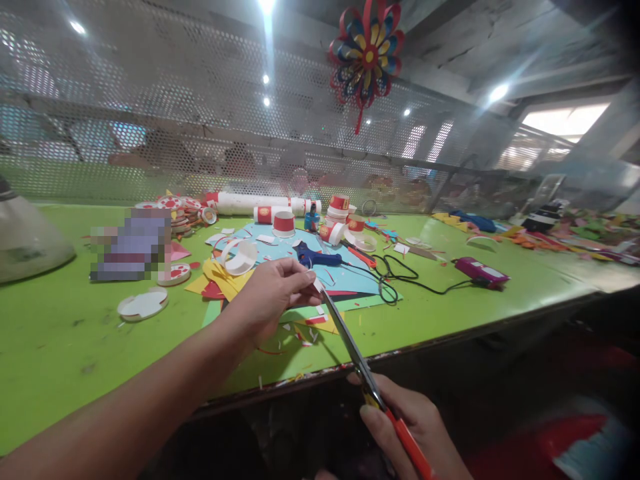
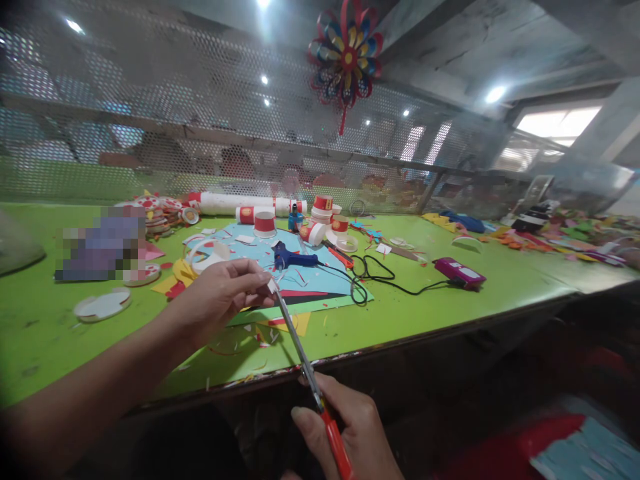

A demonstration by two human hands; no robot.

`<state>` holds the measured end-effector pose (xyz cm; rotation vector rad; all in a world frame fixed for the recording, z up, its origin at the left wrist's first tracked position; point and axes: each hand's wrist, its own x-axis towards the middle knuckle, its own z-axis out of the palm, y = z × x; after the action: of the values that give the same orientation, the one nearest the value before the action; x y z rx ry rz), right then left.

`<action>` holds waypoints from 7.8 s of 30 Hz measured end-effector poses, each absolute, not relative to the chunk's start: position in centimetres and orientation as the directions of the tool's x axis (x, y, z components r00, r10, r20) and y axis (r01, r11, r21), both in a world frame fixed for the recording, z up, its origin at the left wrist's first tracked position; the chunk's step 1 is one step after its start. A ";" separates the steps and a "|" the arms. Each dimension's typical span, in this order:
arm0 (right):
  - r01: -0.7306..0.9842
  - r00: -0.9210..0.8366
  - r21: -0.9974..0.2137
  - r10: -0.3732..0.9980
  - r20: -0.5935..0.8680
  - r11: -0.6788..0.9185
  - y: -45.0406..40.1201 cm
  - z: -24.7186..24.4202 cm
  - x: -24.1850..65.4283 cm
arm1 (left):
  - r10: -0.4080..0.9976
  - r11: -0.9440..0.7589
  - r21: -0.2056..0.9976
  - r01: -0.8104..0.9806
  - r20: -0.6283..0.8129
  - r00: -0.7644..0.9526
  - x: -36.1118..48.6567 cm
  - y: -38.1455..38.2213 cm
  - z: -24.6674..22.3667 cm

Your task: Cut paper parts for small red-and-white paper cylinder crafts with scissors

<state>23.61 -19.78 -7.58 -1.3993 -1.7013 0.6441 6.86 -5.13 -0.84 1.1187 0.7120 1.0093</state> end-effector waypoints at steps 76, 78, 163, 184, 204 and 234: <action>0.599 -0.081 -0.761 0.964 0.253 0.250 -21.0 -7.5 25.7 | 0.892 0.085 0.973 -0.216 0.023 0.451 6.3 -4.7 -0.8; 0.611 -0.058 -0.753 0.962 0.266 0.244 -21.1 -8.2 26.2 | 0.890 0.078 0.973 -0.217 0.030 0.455 6.2 -4.7 -0.8; 0.357 0.089 -0.928 0.985 0.150 0.109 -20.3 -8.6 23.4 | 0.903 0.054 0.946 -0.319 0.090 0.419 6.7 -4.9 -0.9; 0.301 -0.027 -0.935 0.982 0.187 0.186 -19.4 -7.2 22.7 | 0.906 0.075 0.954 -0.292 0.057 0.419 7.0 -5.4 -0.9; 0.322 0.006 -0.931 0.983 0.183 0.171 -19.3 -8.2 22.8 | 0.905 0.053 0.962 -0.269 0.068 0.420 6.9 -5.5 -0.9; 0.390 0.053 -0.904 0.976 0.209 0.172 -19.7 -8.3 22.6 | 0.890 0.052 0.962 -0.267 0.076 0.449 6.9 -5.6 -0.8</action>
<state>22.63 -19.73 -8.33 -1.3765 -1.5018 0.7802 6.91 -5.56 -0.82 1.2041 0.6607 0.9842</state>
